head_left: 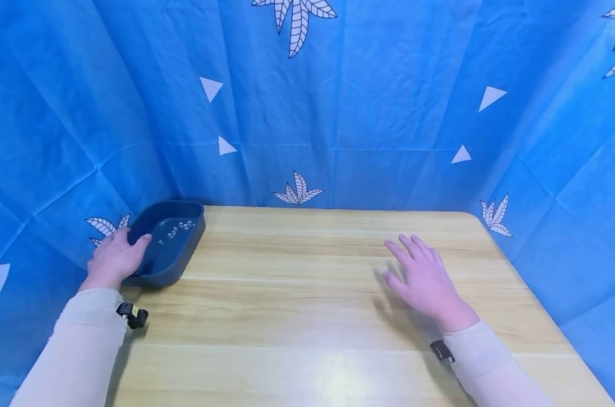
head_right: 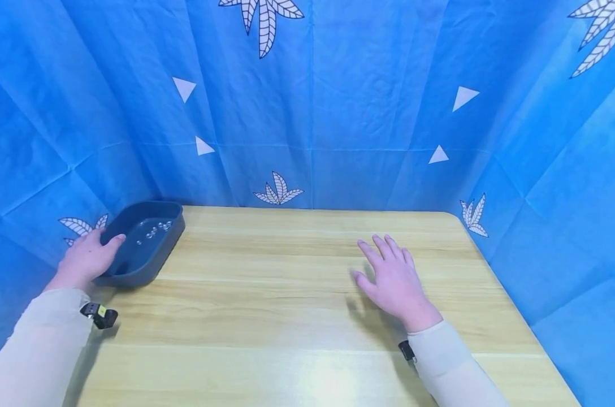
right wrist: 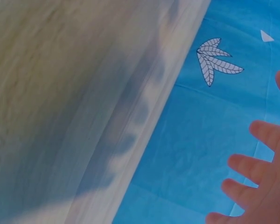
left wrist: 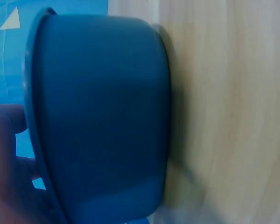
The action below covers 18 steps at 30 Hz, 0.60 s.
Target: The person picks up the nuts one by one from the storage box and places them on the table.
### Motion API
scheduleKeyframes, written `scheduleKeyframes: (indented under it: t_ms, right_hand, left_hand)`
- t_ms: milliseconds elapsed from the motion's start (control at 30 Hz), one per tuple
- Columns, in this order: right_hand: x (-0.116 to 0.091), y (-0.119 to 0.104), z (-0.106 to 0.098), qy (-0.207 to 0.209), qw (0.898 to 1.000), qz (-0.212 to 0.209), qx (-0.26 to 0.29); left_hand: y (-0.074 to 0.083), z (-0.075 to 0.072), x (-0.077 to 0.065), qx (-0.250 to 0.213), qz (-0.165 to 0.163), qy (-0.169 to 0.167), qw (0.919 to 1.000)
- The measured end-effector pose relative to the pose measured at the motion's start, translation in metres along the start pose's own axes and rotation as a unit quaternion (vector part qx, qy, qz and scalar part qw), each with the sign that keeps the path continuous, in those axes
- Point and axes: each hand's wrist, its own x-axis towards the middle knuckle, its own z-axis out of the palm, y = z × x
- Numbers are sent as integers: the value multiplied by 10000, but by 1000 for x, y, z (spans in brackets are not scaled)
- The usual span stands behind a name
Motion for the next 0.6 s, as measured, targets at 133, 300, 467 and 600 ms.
scheduleKeyframes:
  t_ms: [133, 300, 467, 600]
  right_hand:
    - [0, 1, -1, -32, 10000, 19, 22]
    - [-2, 0, -1, -22, 10000, 13, 14]
    - [-4, 1, 0, 14, 10000, 13, 44]
    - [-5, 2, 1, 59, 10000, 0, 35]
  left_hand:
    - [-5, -2, 2, -120, -95, -78, 9999]
    - [-6, -2, 3, -241, -57, -119, 9996]
    - [-8, 0, 2, -372, -51, -453, 9983]
    - [-13, 2, 4, -442, -39, -517, 9977]
